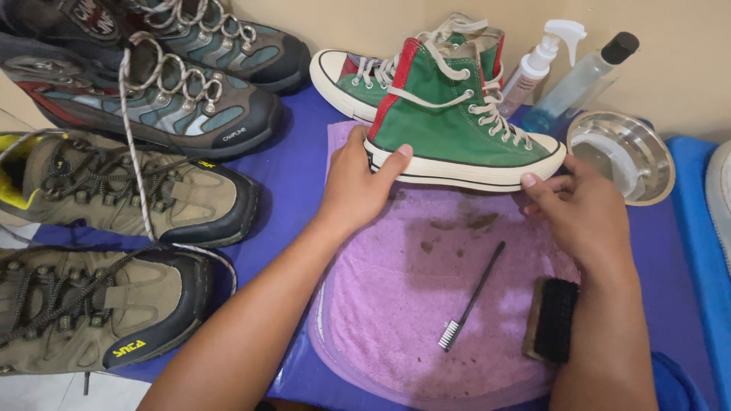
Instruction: Cleaning a green high-top sneaker using a brush, cloth, and a small scraping tool to remove dirt from the upper, midsole, and outsole.
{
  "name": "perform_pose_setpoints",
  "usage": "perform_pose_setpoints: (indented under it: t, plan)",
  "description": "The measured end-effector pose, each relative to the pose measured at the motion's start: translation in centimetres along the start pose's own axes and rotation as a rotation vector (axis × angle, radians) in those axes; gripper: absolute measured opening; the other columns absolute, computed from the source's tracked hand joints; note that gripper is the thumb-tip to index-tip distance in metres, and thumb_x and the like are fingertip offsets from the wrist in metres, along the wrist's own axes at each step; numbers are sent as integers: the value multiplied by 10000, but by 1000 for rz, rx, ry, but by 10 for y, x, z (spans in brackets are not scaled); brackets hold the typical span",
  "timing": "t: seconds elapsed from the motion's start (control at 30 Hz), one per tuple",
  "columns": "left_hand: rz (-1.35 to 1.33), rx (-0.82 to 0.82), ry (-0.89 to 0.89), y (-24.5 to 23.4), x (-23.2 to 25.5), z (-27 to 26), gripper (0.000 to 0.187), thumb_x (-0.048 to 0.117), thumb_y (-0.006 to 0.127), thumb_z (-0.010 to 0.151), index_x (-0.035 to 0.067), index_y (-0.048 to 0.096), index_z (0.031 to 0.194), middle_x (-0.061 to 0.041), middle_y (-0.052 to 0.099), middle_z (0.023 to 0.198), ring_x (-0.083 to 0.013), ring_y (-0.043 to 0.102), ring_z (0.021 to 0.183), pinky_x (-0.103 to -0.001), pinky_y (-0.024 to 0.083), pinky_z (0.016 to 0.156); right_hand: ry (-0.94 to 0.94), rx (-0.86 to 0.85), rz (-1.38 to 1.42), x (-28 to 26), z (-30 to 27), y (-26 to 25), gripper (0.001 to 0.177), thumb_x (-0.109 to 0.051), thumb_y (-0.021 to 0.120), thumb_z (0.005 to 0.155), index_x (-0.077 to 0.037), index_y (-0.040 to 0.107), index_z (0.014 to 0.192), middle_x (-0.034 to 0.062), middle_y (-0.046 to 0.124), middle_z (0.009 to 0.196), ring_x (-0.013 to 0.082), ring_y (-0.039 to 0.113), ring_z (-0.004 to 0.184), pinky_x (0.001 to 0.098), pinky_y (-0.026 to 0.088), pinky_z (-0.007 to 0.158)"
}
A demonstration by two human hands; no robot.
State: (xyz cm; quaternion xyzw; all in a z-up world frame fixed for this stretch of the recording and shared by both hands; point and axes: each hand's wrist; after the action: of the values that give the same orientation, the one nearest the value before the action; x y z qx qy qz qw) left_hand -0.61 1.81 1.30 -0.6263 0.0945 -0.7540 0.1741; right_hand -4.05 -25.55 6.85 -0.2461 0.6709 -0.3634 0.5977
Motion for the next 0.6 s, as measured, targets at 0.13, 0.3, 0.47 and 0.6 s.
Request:
perform_pose_setpoints:
  t: [0.13, 0.3, 0.47, 0.6]
  plan:
    - [-12, -25, -144, -1, -2, 6, 396, 472, 458, 943, 105, 594, 999, -158, 758, 979, -384, 674, 973, -445, 453, 826, -24, 13, -47, -2, -2, -2, 309, -337, 656, 1016, -169, 663, 1275, 1, 761, 793, 122, 728, 763, 303, 446, 746]
    - [-16, 10, -74, -1, -10, 7, 419, 474, 410, 984, 104, 605, 1016, -187, 747, 992, -427, 657, 1038, -448, 444, 859, -233, 124, -236, -8, -29, -23, 343, -133, 808, 885, -145, 687, 1206, 13, 690, 874, 169, 600, 697, 350, 447, 727]
    - [-13, 30, -30, -1, -10, 7, 394, 474, 435, 981, 118, 602, 952, -126, 719, 819, -377, 661, 854, -436, 439, 778, -200, -645, -579, -54, -68, -6, 431, -149, 604, 802, -450, 822, 1021, -156, 774, 1039, 75, 724, 975, 269, 550, 888]
    - [-17, 37, -28, 0, -10, 8, 400, 475, 443, 976, 115, 610, 926, -105, 735, 842, -364, 668, 862, -430, 444, 771, -427, -632, -994, -32, -81, 37, 347, -75, 468, 888, -273, 739, 980, 31, 630, 1019, 319, 681, 959, 505, 592, 785]
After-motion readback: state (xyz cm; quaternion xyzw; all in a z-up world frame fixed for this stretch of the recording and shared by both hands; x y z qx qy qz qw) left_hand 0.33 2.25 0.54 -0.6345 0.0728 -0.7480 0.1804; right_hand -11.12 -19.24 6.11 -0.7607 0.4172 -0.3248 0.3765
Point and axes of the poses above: each hand's wrist, its own z-axis towards the middle knuckle, its own y-axis out of the palm, x = y × z
